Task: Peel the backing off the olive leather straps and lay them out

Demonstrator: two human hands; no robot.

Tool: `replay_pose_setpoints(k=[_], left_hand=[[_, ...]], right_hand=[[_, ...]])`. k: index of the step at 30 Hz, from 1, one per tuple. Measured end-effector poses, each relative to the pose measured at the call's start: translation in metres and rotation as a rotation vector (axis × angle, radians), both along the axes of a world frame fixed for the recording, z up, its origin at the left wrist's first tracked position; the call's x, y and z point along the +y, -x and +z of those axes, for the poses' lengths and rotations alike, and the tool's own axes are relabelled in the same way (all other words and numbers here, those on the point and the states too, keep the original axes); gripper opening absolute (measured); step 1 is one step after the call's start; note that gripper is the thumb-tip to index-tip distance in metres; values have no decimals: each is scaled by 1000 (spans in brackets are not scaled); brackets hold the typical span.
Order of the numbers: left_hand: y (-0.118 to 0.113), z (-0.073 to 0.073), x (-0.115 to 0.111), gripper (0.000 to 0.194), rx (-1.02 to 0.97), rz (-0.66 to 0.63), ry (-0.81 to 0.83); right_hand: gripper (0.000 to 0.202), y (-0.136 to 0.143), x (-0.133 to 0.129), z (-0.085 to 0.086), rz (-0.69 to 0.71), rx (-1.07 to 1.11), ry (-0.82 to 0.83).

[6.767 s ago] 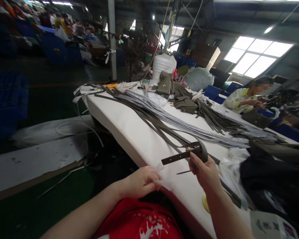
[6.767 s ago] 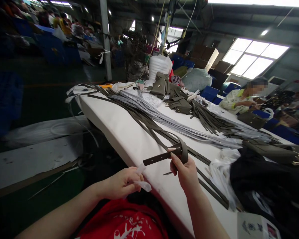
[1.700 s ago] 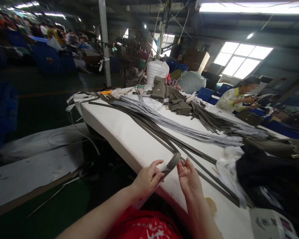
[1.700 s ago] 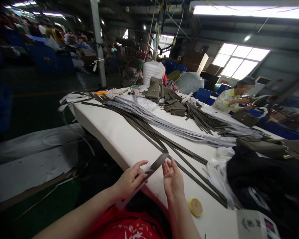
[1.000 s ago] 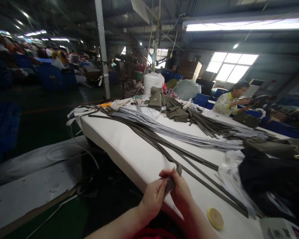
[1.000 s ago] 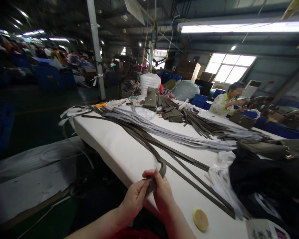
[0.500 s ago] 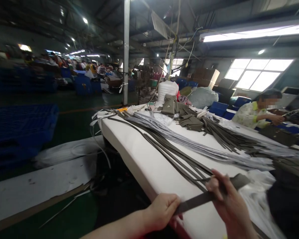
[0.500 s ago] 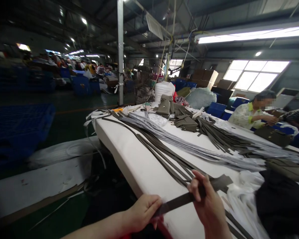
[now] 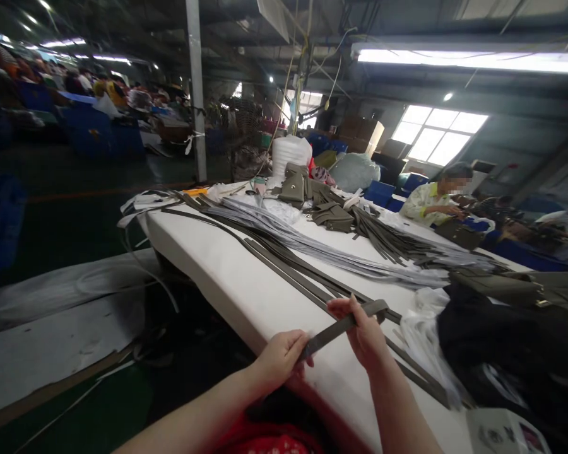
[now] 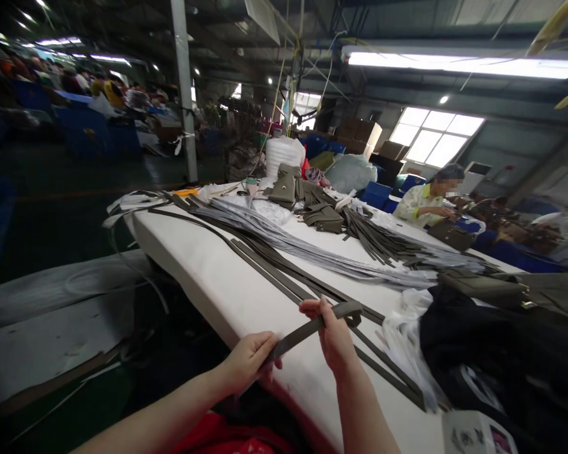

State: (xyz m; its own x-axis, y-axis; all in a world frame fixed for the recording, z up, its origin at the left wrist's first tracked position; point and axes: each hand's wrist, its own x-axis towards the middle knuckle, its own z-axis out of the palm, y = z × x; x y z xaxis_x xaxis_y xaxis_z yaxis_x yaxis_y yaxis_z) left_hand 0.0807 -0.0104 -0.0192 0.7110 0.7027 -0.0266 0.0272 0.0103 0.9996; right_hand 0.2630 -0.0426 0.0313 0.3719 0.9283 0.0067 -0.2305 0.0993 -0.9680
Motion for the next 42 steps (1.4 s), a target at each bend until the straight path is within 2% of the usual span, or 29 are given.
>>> replay_pose_setpoints(k=[3,5,7,10,12,14,18,20,22,25,28,32,36,38,42], left_hand=[[-3,3,0,57,-55,19,1],[-4,1,0,55,-87,31,16],[-1,-5,1,54,-73,40,16],[7,-15,2,55,9,20,-15],[10,-17,2,57,38,2,-18],[9,-15,2,58,35,-6,-7],[2,-8,1,55,-21,42,7],[1,-9,0,54,-34,55,22],[4,-14,0,55,-14,42,36],[10,-24,-1,57,26,-8,76],[10,-23,0,59,12,-40,121],[4,-4,-1,60,-32,-15,84],[0,4,-4,62,-40,0,45],[2,2,-4,61,-40,-9,58],[6,1,-6,58,-3,-50,37]], right_hand=[[52,23,-8,-7,189,-200,111],[51,39,-12,-14,284,-207,182],[44,40,-9,-18,246,-64,172],[32,15,2,-15,47,271,69],[32,2,8,-14,-22,386,7],[34,6,8,-18,-3,356,-18],[45,44,-1,-35,182,156,97],[44,49,-3,-39,193,158,112],[38,36,0,-35,110,268,53],[38,2,8,-23,-5,403,-47],[38,-13,10,-18,-31,293,-67],[51,17,-1,-30,9,-42,-7],[54,47,-13,-38,201,-208,94],[45,42,-13,-33,198,-136,103],[26,4,-4,-2,2,236,-19]])
